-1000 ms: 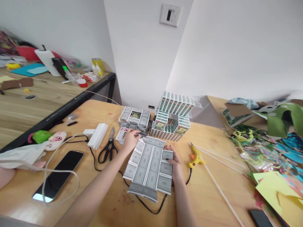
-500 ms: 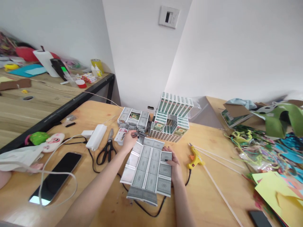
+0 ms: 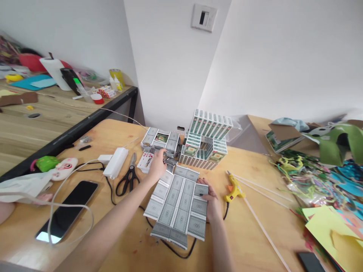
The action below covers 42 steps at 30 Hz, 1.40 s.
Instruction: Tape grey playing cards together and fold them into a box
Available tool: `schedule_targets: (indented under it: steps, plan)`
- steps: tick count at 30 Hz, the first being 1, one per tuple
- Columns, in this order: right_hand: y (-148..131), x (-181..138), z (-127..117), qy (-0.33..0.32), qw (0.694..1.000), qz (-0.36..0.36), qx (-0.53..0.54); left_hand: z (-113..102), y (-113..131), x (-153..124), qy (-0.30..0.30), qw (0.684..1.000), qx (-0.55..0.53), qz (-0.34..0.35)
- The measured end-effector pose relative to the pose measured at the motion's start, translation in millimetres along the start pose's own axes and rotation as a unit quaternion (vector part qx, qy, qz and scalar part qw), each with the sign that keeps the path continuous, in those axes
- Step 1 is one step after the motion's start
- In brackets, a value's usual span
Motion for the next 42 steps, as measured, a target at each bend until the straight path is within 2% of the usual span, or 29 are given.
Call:
schedule_targets:
  steps: [3,6,10,14,19,26,32,38,42]
  plan:
    - [-2.4,-3.5,-4.7,0.018,1.000,0.015,0.015,2.2,12.1,-5.9,-0.045,0.990,0.111,0.073]
    - [-4.2,-6.5,-8.3,0.029,0.999,0.020,0.022,-0.2,16.3,-8.9,-0.066,0.978,0.167,0.109]
    - [-5.8,-9.4,-9.2,0.024,1.000,0.010,0.013,-2.7,17.3,-13.5,-0.100,0.972,0.146,0.153]
    - [-8.3,-12.6,-6.4,0.021,1.000,0.000,0.015,4.1,12.4,-17.6,-0.130,0.965,0.124,0.193]
    - [-12.0,-15.5,-1.2,0.004,1.000,-0.002,0.001,13.9,7.3,-15.7,-0.121,0.964,0.125,0.199]
    - [-11.8,-16.1,-2.2,0.001,1.000,-0.001,0.007,15.7,6.8,-18.0,-0.087,0.972,0.115,0.187]
    - [-12.9,-15.7,-1.9,0.002,1.000,-0.003,-0.003,14.0,-5.8,-17.7,-0.068,0.986,0.069,0.136]
    - [-12.6,-15.2,-1.6,-0.003,1.000,0.003,0.002,15.7,3.5,-18.9,-0.071,0.980,0.080,0.165]
    - [-10.6,-15.0,-3.8,0.006,1.000,0.010,0.013,17.5,4.0,-13.4,-0.065,0.983,0.082,0.154]
Point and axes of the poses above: each hand's wrist, its own x-axis towards the middle knuckle, its own z-axis out of the palm, y = z × x, the point moved 8 cm from there along x, towards the middle knuckle, and after that the axes turned 9 degrees about -z, right-handed, at the moved point
